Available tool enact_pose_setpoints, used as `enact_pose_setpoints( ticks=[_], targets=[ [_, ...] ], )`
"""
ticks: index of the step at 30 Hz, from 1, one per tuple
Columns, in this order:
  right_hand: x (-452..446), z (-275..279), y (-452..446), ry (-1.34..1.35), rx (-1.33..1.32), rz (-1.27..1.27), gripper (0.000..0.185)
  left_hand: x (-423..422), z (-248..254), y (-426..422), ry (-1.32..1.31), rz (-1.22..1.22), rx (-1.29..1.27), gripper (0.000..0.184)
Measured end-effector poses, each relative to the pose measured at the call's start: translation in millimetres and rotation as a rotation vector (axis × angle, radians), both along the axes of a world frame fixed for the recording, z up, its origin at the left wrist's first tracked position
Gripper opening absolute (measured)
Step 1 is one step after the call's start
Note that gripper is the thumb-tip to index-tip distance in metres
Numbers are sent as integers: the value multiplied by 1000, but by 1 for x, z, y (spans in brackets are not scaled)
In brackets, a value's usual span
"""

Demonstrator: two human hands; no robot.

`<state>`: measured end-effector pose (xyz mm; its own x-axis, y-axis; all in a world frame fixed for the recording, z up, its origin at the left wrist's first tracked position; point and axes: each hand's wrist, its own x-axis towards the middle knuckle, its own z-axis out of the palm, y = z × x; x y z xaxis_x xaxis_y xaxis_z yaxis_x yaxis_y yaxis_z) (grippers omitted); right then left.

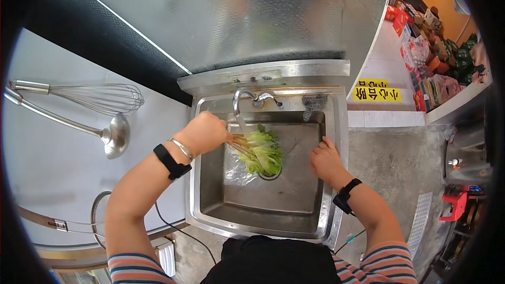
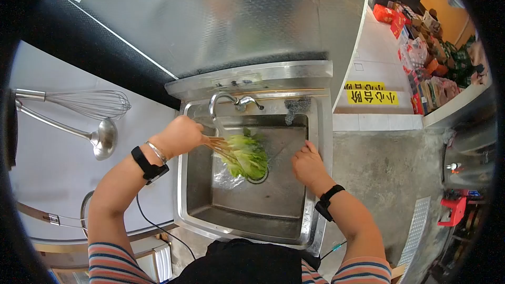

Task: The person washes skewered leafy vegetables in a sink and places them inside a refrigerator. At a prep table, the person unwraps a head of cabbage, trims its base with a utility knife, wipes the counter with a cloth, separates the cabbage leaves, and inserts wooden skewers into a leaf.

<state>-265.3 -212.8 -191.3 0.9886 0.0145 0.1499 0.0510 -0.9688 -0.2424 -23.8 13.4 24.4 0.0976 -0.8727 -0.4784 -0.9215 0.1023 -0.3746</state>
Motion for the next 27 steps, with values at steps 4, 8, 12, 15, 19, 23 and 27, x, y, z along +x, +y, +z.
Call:
enact_pose_setpoints(
  ticks=[4,8,12,15,19,23,27],
  targets=[
    [0,4,1,19,3,11,7,-9,13,16,14,28,-58,10],
    [-1,2,2,6,17,-2,6,-26,18,32,-23,-15,-64,5],
    [0,1,3,-13,11,-4,7,-23,8,31,5,-128,-75,5],
    [0,0,2,12,-8,-4,8,-17,-3,19,17,-258,-68,5],
    [0,1,2,16,-5,-2,8,-18,-8,3,6,-287,-102,4],
    [0,2,1,15,-1,6,8,-16,1,-3,-33,-226,-83,4],
    [0,3,2,18,7,-9,9,-6,6,12,3,106,-20,14]
  ],
)
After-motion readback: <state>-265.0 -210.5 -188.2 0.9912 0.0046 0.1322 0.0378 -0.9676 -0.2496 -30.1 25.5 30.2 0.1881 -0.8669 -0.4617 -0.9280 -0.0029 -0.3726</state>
